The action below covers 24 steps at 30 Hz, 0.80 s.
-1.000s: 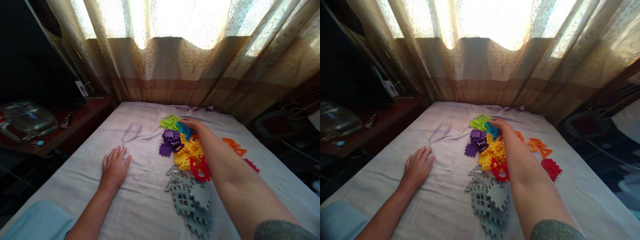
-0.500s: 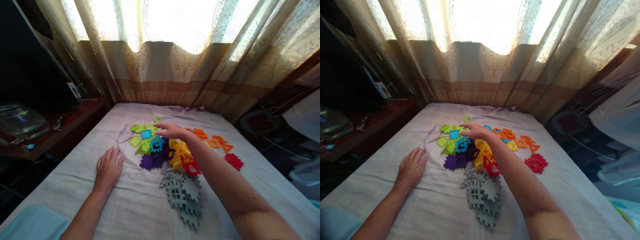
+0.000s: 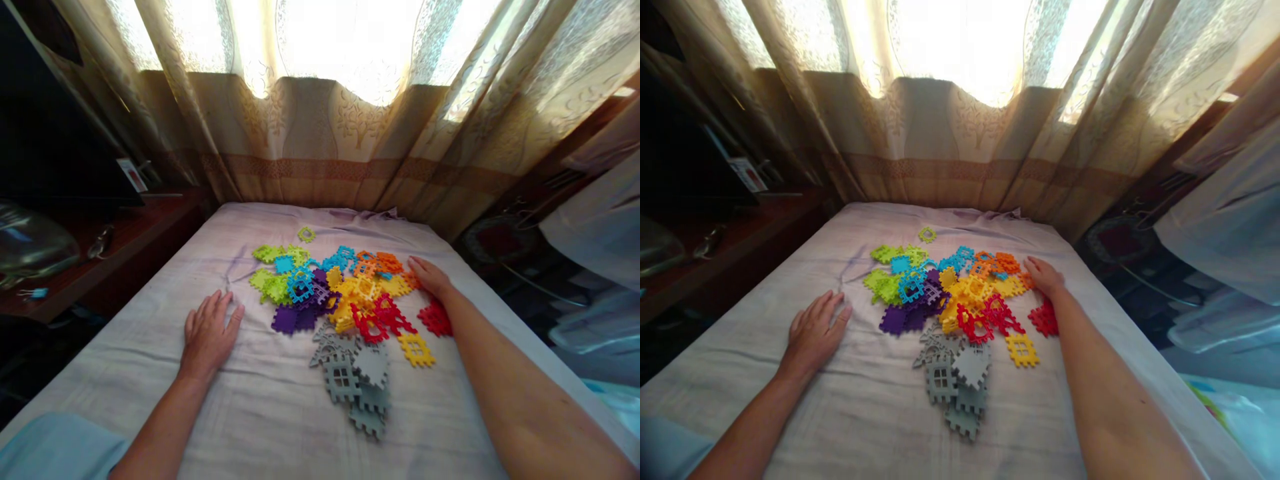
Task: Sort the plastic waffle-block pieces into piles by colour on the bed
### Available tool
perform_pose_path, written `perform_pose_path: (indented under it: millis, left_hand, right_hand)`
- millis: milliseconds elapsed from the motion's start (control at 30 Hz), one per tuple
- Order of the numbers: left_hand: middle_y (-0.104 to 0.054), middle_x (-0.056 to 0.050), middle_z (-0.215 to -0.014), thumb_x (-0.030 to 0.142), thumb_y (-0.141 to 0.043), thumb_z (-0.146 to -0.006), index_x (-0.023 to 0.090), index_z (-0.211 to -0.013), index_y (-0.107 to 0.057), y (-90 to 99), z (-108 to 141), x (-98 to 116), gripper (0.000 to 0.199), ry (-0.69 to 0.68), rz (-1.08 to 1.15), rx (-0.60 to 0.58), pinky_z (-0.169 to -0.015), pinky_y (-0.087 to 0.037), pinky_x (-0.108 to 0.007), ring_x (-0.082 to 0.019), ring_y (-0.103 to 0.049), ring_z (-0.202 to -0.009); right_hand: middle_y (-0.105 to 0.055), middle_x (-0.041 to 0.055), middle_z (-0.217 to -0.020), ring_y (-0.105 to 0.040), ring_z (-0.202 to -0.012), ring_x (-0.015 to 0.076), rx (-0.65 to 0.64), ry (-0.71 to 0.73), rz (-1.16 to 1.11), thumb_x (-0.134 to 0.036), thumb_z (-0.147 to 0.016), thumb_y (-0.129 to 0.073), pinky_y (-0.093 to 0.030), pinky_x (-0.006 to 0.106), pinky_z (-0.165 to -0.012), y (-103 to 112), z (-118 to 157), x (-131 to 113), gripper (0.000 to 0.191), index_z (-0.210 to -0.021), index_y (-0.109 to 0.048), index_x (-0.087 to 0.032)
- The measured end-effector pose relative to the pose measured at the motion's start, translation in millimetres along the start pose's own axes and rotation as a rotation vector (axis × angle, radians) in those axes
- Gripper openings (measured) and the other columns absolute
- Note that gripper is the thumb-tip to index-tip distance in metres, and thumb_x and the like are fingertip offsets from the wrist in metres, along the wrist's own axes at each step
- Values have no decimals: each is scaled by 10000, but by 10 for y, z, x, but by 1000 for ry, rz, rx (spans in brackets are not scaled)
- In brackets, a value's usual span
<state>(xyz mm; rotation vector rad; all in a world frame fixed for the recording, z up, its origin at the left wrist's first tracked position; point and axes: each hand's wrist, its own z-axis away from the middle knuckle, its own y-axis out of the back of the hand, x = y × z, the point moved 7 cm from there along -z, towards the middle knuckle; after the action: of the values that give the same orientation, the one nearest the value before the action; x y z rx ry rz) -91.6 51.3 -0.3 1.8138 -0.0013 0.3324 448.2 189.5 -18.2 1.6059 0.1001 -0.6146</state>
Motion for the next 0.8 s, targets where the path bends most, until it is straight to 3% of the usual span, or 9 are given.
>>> perform_pose_path:
  millis: [67,267,500,600,700,800]
  left_hand:
    - [-500,-148,-1467,404,-335,-953,178,-1331,-571,8,2,-1,499,2,7,5,-1132,-312,-520,-280,-437,-1369]
    - [-496,-137,-1475,418,-337,-960,197,-1347,-556,4,19,-2,496,-6,25,11,-1142,-297,-507,-270,-430,-1377]
    - [-479,-144,-1487,443,-327,-960,186,-1367,-542,10,17,24,527,0,28,-25,-1142,-291,-537,-285,-407,-1395]
    - [-477,-150,-1487,432,-318,-962,178,-1374,-532,43,15,32,530,13,48,-33,-1147,-286,-528,-278,-407,-1397]
    - [-476,-148,-1488,423,-326,-958,171,-1374,-531,83,15,39,527,22,77,-38,-1153,-281,-520,-275,-407,-1397]
    - [-474,-144,-1490,432,-340,-952,168,-1378,-526,97,18,42,535,19,98,-49,-1154,-277,-518,-279,-407,-1396]
  right_hand:
    - [-564,52,-1424,-487,-1337,231,-19,100,-45,-457,-943,-425,-322,438,-1151,-177,28,-310,464,-1318,-615,-260]
    - [-649,74,-1316,-572,-1230,228,-86,407,-244,-498,-892,-542,-376,424,-1104,-594,362,-1300,488,-1275,-643,-213]
    - [-625,78,-1345,-562,-1243,205,-235,535,-302,-433,-918,-525,-385,366,-1099,-864,960,-2255,464,-1302,-623,-191]
    - [-605,63,-1374,-523,-1289,235,-237,575,-308,-479,-923,-520,-322,444,-1142,-873,1228,-2668,452,-1290,-631,-240]
    - [-595,56,-1384,-499,-1312,221,-181,666,-356,-498,-923,-512,-302,425,-1155,-711,1395,-2880,449,-1283,-630,-257]
    - [-595,80,-1376,-518,-1285,193,-72,725,-401,-472,-937,-470,-354,349,-1120,-375,1380,-2603,465,-1292,-620,-212]
